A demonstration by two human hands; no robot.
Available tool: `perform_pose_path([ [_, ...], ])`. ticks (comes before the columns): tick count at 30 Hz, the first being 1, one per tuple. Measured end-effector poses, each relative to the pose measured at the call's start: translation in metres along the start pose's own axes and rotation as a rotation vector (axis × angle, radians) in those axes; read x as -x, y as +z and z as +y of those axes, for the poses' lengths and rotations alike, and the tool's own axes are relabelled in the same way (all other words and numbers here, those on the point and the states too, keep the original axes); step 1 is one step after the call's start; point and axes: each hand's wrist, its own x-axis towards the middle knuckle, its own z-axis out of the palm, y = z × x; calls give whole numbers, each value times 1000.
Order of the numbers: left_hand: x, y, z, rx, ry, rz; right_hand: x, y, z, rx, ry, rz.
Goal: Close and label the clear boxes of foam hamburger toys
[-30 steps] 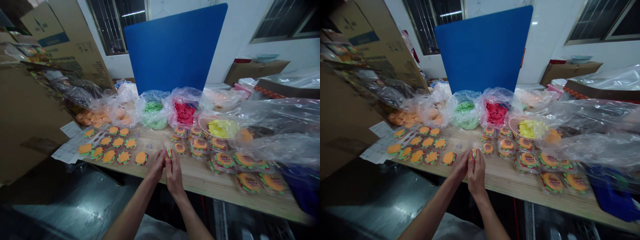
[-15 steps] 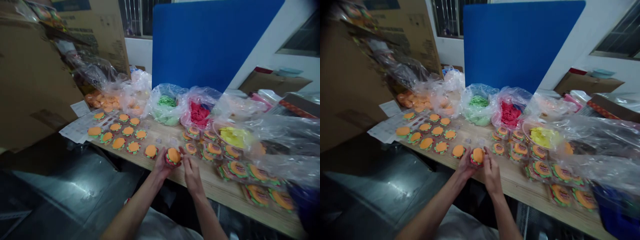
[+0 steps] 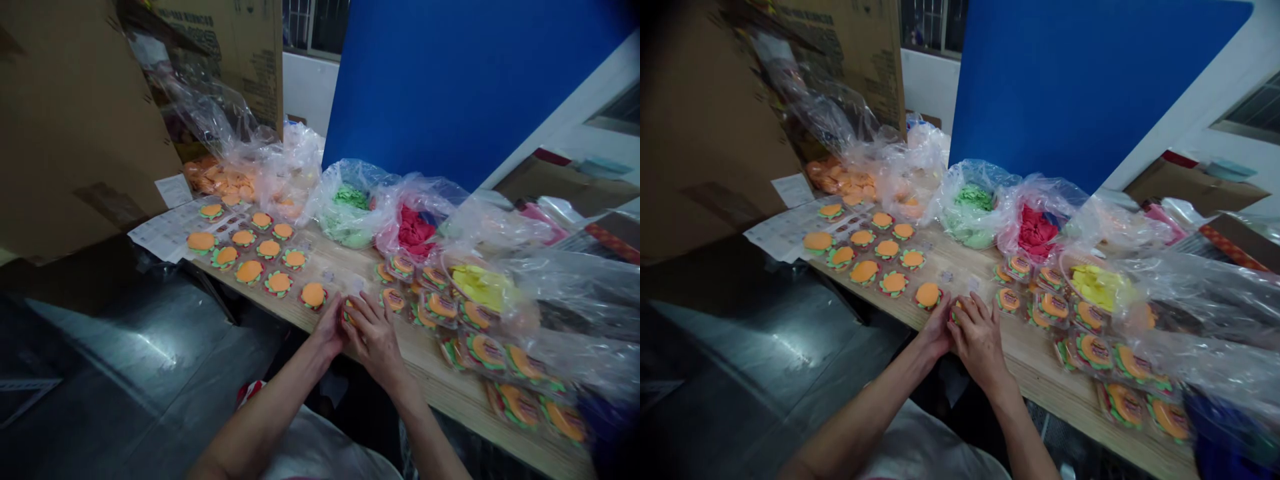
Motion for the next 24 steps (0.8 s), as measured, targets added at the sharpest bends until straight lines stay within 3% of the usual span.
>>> perform_pose_path([
  [5,3,5,1,-16,35,63,4,3,-3,17,-22,-38],
  [8,4,7,3,-23,17,11,4,-5,-2,-214,46,-30],
  [12,7,6,8,-60,-69,-139,1,-21,8,-558,262,103],
  [16,8,5,9,-35,-121,-200,0,-24,16,-502,285,65],
  [24,11,7,6,-36,-116,-130,2,-11,14,-444,203,70],
])
